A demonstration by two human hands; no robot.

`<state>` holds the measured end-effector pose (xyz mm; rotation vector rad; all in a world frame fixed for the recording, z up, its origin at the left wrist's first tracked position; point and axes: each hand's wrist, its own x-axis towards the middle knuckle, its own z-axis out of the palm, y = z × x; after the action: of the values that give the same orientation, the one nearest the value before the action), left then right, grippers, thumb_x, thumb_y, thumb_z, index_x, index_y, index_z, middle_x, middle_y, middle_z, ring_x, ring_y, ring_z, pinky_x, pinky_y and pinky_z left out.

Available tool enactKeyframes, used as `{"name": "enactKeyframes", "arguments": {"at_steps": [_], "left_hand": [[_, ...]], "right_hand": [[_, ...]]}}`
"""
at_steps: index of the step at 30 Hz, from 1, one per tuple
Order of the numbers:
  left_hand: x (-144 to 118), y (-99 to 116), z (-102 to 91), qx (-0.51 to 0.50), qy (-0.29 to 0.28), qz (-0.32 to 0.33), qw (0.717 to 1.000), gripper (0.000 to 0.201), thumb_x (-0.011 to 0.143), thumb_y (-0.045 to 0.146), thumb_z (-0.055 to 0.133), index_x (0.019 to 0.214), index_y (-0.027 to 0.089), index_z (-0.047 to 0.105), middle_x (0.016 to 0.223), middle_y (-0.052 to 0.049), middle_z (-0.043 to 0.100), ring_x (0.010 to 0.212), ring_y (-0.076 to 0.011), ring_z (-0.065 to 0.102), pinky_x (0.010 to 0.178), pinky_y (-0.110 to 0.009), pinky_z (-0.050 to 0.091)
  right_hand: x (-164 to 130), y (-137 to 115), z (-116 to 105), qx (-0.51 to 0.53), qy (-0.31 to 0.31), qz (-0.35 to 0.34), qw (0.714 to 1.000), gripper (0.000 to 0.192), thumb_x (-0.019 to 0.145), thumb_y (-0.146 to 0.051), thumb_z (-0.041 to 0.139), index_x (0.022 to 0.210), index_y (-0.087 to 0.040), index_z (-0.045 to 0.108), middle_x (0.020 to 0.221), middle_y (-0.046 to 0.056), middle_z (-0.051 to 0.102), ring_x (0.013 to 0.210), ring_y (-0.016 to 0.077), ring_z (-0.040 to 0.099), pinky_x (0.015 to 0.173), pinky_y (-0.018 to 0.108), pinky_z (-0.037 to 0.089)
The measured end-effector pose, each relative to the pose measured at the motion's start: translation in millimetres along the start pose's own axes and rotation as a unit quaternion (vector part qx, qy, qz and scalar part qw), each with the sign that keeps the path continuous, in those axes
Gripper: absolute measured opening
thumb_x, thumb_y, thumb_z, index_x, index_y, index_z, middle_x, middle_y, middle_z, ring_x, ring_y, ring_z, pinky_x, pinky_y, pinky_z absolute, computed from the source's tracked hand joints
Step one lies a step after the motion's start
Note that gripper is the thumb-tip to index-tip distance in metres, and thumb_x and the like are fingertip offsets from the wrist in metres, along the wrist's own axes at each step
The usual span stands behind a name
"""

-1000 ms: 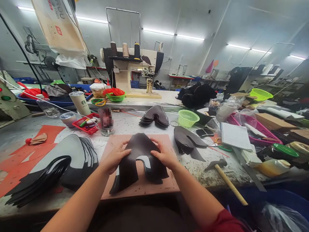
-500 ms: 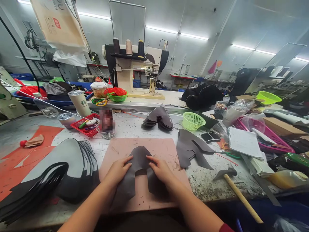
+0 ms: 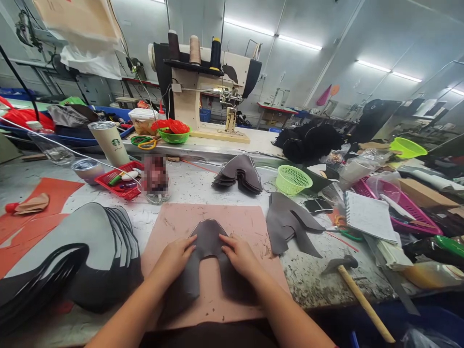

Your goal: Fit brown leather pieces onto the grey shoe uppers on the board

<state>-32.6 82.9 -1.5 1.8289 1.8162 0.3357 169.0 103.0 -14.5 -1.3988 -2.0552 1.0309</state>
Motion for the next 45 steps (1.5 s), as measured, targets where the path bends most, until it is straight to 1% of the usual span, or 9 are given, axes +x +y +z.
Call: {"name": "enactKeyframes", "arguments": {"at_steps": [7,11,16,21,25,33,37,41,45], "left_hand": [[-1,2,-1.9,0.115,-0.002,0.019,0.993,0.038,0.082,0.023,0.037,0.117,0.019,0.05,0.113,-0.002,0.059,0.102,-0.0139,0.055,0.086,-0.021,0.042],[3,15,-7.6,0.167,-0.002,0.04,0.985,0.032,0.081,0.021,0.041,0.108,0.016,0.058,0.102,-0.01,0.063,0.09,-0.0217,0.06,0.078,-0.033,0.047],[22,43,3.3,0.215,-0.017,0.153,0.964,0.034,0.078,0.023,0.051,0.112,0.022,0.055,0.126,-0.006,0.047,0.117,-0.0203,0.04,0.099,-0.031,0.031],[27,49,20.7,0.247,-0.012,0.16,0.956,0.039,0.085,0.024,0.04,0.123,0.018,0.044,0.132,-0.012,0.038,0.123,-0.0287,0.031,0.099,-0.042,0.029],[26,51,24.2,0.26,-0.006,0.154,0.953,0.04,0.086,0.031,0.038,0.125,0.026,0.041,0.132,-0.013,0.037,0.122,-0.0344,0.03,0.095,-0.048,0.029],[22,55,31.6,0.272,0.009,0.131,0.953,0.054,0.08,0.053,0.039,0.128,0.03,0.035,0.137,-0.011,0.031,0.125,-0.0357,0.022,0.097,-0.049,0.021],[18,59,33.4,0.273,-0.022,0.121,0.954,0.082,0.065,0.069,0.045,0.132,0.026,0.027,0.14,-0.016,0.02,0.127,-0.0398,0.013,0.098,-0.052,0.014],[15,65,34.5,0.293,-0.059,0.111,0.948,0.113,0.045,0.078,0.051,0.135,0.018,0.016,0.141,-0.021,0.009,0.127,-0.0431,0.003,0.098,-0.055,0.007],[22,59,25.9,0.287,-0.088,0.12,0.946,0.114,0.047,0.076,0.052,0.135,0.012,0.015,0.141,-0.02,0.01,0.128,-0.0406,0.005,0.099,-0.052,0.01]], "right_hand": [[-2,-1,-2,-0.007,-0.008,0.013,1.0,0.04,0.077,-0.017,0.045,0.117,-0.016,0.053,0.1,0.009,0.059,0.096,0.0179,0.054,0.087,0.029,0.04],[4,0,0,-0.018,-0.013,0.025,0.999,0.041,0.077,-0.019,0.045,0.116,-0.014,0.054,0.102,0.01,0.059,0.097,0.0193,0.054,0.089,0.031,0.039],[0,1,-7,0.052,-0.004,0.056,0.997,0.038,0.071,-0.018,0.05,0.109,-0.016,0.059,0.105,0.008,0.061,0.098,0.0191,0.054,0.09,0.032,0.038],[-47,14,-16,0.182,0.053,0.152,0.97,0.024,0.065,-0.021,0.055,0.087,-0.017,0.06,0.078,0.002,0.064,0.068,0.0147,0.058,0.063,0.028,0.049],[-76,22,-13,0.198,0.075,0.218,0.953,0.014,0.066,-0.025,0.053,0.077,-0.018,0.057,0.066,-0.001,0.059,0.049,0.0112,0.052,0.042,0.024,0.044],[-79,14,-18,0.015,0.09,0.118,0.989,0.01,0.069,-0.017,0.051,0.071,-0.019,0.061,0.07,0.002,0.063,0.068,0.0151,0.058,0.066,0.028,0.046],[-81,8,-23,-0.117,0.06,0.081,0.988,0.014,0.07,-0.012,0.047,0.072,-0.018,0.06,0.077,0.005,0.062,0.075,0.0176,0.056,0.069,0.03,0.045],[-69,-1,-24,-0.185,0.042,-0.026,0.981,0.035,0.067,-0.005,0.041,0.095,-0.018,0.058,0.1,0.008,0.058,0.097,0.019,0.051,0.084,0.033,0.041],[-35,-4,-13,-0.169,0.008,-0.101,0.98,0.046,0.077,-0.011,0.038,0.123,-0.014,0.043,0.131,0.01,0.041,0.121,0.0174,0.034,0.1,0.035,0.028]]}}
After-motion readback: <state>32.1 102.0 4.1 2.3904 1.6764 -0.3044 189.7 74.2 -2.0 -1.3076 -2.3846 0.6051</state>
